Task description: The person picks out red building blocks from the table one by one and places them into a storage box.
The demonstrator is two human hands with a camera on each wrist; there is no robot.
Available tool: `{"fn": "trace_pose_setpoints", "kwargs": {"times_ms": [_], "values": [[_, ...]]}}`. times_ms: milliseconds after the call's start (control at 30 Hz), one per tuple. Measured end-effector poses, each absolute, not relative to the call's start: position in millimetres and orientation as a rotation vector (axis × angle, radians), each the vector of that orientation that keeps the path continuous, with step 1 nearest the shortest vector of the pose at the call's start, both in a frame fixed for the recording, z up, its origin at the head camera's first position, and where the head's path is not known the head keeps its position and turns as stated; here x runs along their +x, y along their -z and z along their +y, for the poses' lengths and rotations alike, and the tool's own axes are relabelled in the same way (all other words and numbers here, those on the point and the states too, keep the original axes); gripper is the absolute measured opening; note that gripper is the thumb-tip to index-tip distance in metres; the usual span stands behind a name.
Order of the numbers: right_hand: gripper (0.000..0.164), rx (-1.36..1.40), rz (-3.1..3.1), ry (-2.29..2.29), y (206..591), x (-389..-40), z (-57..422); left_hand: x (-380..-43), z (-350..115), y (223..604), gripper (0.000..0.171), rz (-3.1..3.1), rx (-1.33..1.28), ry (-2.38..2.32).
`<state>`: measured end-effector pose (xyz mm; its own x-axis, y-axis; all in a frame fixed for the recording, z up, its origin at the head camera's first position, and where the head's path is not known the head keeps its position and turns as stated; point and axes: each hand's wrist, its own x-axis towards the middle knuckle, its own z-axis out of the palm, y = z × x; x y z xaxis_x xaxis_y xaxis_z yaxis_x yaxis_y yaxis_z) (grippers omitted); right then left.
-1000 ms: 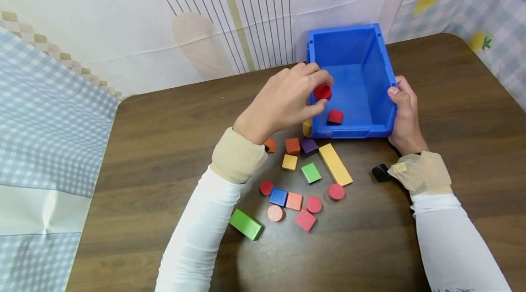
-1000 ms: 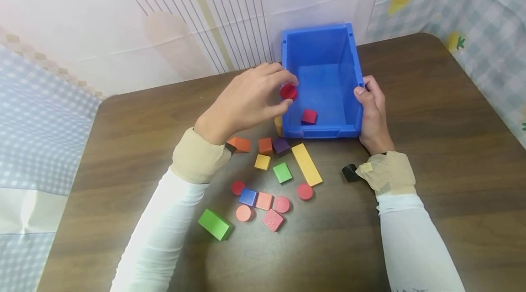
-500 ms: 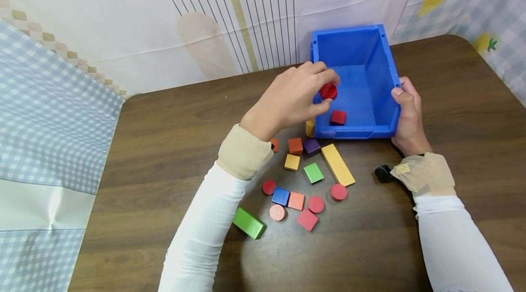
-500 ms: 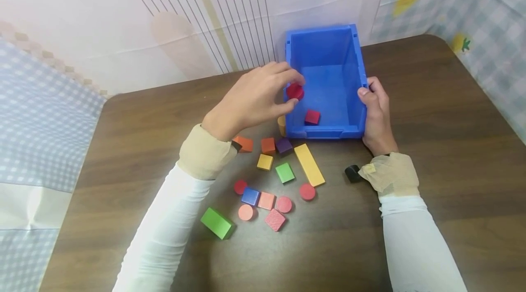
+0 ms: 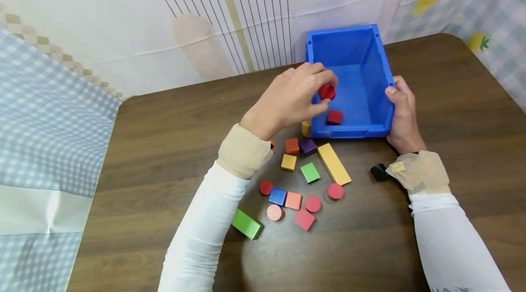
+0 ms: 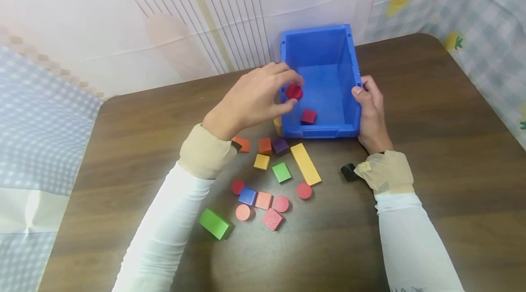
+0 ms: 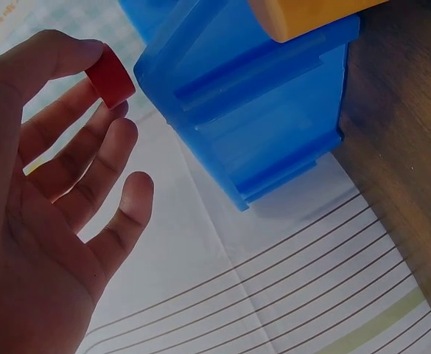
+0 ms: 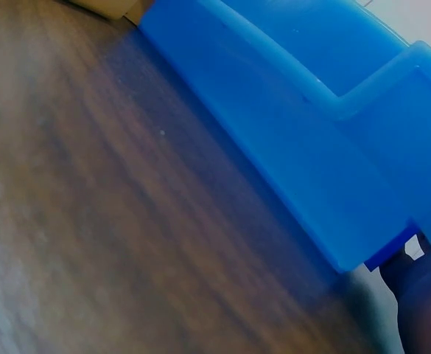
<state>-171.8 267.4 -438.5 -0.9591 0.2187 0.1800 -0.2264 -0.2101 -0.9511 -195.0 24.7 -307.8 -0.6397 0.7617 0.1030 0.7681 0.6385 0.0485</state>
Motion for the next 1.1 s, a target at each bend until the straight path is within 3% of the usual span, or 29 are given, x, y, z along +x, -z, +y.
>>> {"fn": "trace_pose_setpoints", "kwargs": {"times_ms": [1100], "values": [[0.027,0.025,-1.72,-2.244,439.3,-172.8,265.3,-199.8,27.7,303.3,0.033,-2.822,-1.277,0.125]]}}
